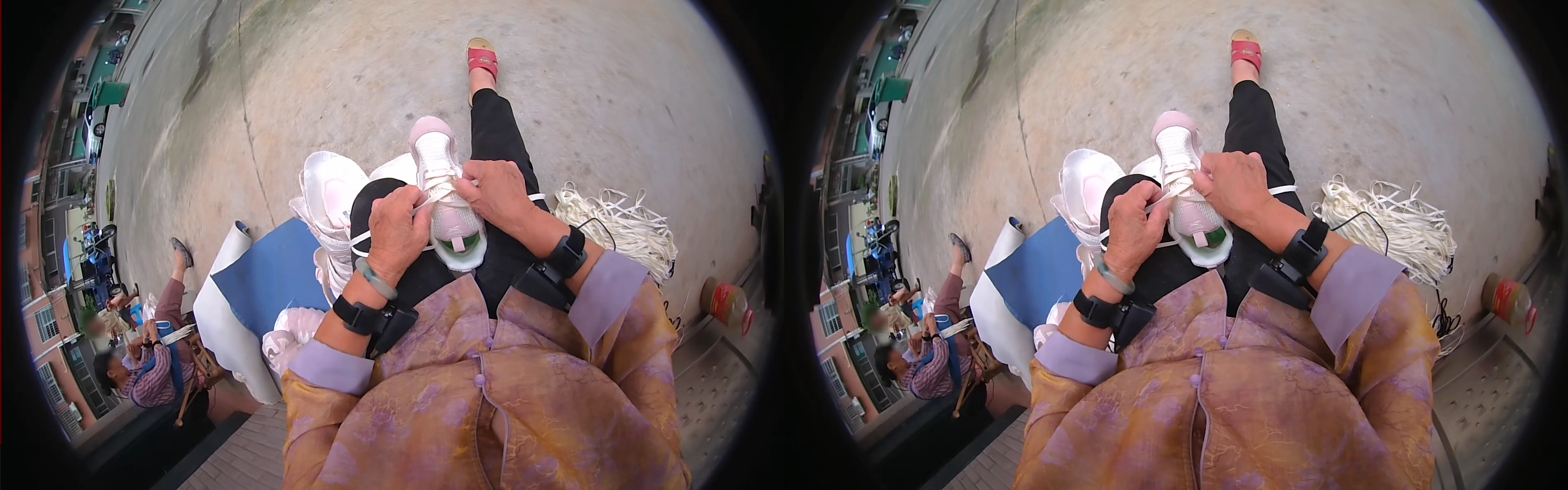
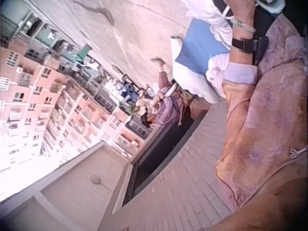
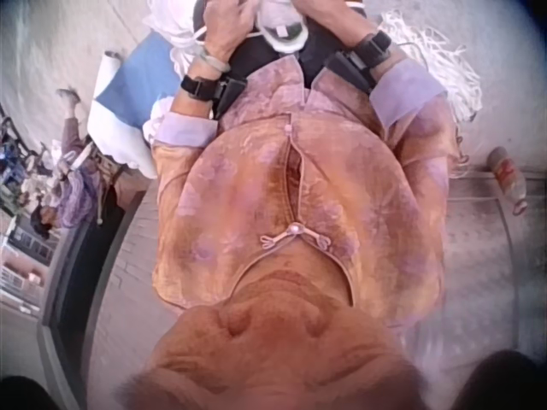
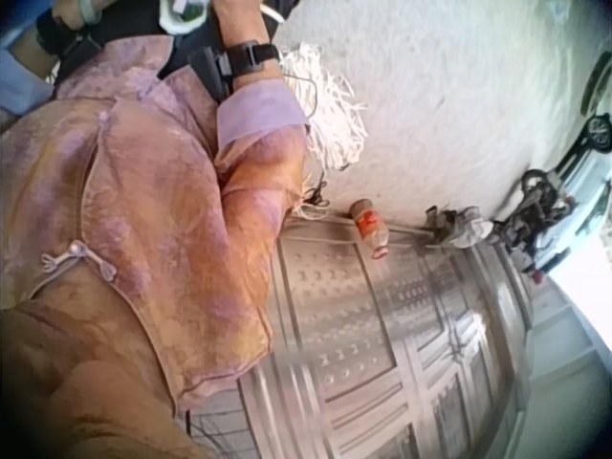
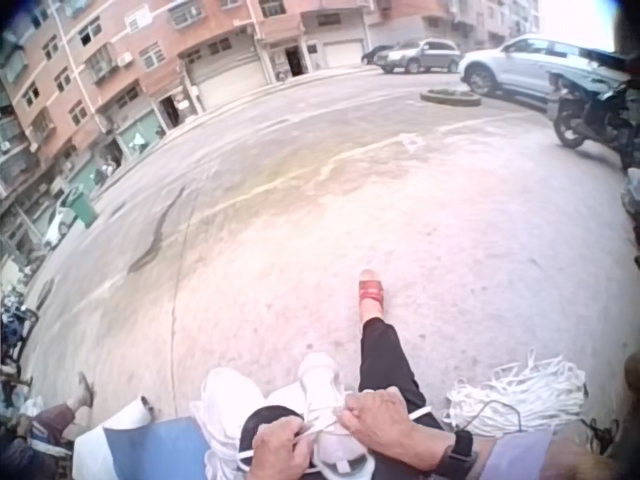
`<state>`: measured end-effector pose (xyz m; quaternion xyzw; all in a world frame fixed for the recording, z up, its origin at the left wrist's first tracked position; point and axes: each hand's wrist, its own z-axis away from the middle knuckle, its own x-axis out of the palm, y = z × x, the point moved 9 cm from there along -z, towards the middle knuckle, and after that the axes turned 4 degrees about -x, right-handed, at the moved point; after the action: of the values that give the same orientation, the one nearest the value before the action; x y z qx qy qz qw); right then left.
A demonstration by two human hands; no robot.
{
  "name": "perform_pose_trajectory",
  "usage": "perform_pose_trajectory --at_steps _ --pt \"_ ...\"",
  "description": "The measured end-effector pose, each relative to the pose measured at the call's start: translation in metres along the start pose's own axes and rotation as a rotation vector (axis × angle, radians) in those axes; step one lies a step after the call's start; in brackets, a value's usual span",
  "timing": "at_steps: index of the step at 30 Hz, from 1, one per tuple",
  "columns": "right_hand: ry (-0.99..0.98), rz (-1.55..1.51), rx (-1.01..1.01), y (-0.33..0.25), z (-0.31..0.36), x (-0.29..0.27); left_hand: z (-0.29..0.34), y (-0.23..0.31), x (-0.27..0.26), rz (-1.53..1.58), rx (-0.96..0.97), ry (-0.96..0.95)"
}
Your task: Lacing a pair of white and pink sneakers while sitting outdoors.
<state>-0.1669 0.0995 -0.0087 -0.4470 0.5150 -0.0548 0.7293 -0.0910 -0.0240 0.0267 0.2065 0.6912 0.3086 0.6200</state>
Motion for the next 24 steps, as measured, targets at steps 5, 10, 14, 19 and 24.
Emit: perform_pose_trajectory --at_steps 5,10,14,19,24 --pt "-0.055 -0.006 0.016 0.001 -0.003 0.001 0.004 0.006 0.004 -0.022 0.048 -0.037" --pt "0.040 0.081 -0.069 0.003 -0.011 -0.008 0.002 0.006 -0.002 -0.006 0.046 -0.008" --pt "-0.016 0.054 -0.051 0.002 -0.010 -0.004 0.002 0.003 -0.005 0.001 -0.007 -0.066" --pt "-0.097 -0.182 -0.002 0.012 -0.008 0.001 0.016 0.001 -0.010 0.010 -0.048 -0.131" --pt "-0.223 -0.362 0.063 0.008 -0.006 0.013 0.041 -0.022 -0.039 0.015 -0.121 -0.110"
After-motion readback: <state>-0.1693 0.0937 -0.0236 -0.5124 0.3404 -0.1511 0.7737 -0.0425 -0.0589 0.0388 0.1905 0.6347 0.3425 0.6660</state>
